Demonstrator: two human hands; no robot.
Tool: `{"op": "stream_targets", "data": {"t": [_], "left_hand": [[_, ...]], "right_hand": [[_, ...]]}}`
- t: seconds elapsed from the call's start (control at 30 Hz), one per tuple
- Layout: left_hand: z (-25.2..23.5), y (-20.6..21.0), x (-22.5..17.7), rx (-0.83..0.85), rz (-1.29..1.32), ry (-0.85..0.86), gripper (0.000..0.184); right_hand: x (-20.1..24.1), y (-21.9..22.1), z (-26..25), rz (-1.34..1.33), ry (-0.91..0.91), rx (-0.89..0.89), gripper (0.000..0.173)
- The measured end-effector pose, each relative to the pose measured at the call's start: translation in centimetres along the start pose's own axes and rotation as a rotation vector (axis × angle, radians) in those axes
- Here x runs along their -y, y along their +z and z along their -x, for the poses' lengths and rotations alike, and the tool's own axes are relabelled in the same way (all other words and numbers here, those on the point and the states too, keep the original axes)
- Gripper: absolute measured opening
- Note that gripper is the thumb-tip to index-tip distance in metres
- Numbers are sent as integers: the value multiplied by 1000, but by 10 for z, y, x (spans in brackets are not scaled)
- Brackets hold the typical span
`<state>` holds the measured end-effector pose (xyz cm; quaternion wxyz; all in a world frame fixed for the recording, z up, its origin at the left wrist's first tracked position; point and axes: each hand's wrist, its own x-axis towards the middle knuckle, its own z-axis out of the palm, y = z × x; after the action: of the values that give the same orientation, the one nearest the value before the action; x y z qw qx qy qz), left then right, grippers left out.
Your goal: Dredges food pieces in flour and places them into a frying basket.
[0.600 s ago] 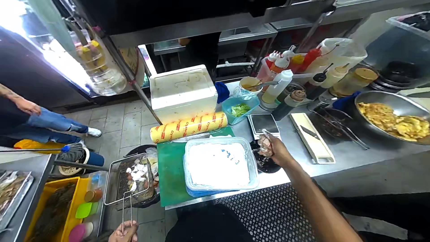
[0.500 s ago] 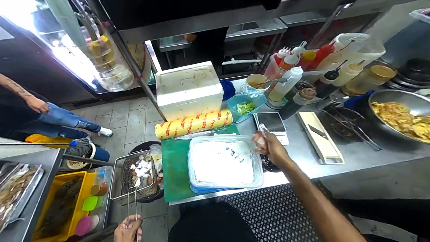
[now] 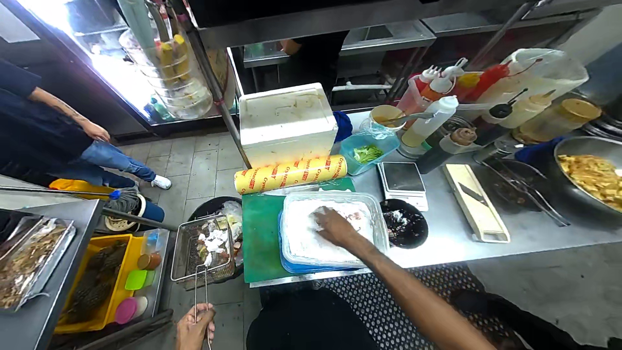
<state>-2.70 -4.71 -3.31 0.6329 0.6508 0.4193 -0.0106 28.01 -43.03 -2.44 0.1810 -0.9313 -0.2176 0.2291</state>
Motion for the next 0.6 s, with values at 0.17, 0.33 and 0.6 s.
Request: {"op": "stream_targets", "data": {"t": [0.17, 0.33, 0.6], "left_hand": [[-2, -1, 2, 2, 8, -19, 9], [0, -5, 1, 1, 13, -15, 9], [-4, -5, 0, -19, 44, 0, 9]], "right_hand": [[25, 46, -9, 241, -193, 281, 73], [7, 29, 10, 187, -153, 257, 39], [-36, 10, 25, -39, 471, -6, 95]]}}
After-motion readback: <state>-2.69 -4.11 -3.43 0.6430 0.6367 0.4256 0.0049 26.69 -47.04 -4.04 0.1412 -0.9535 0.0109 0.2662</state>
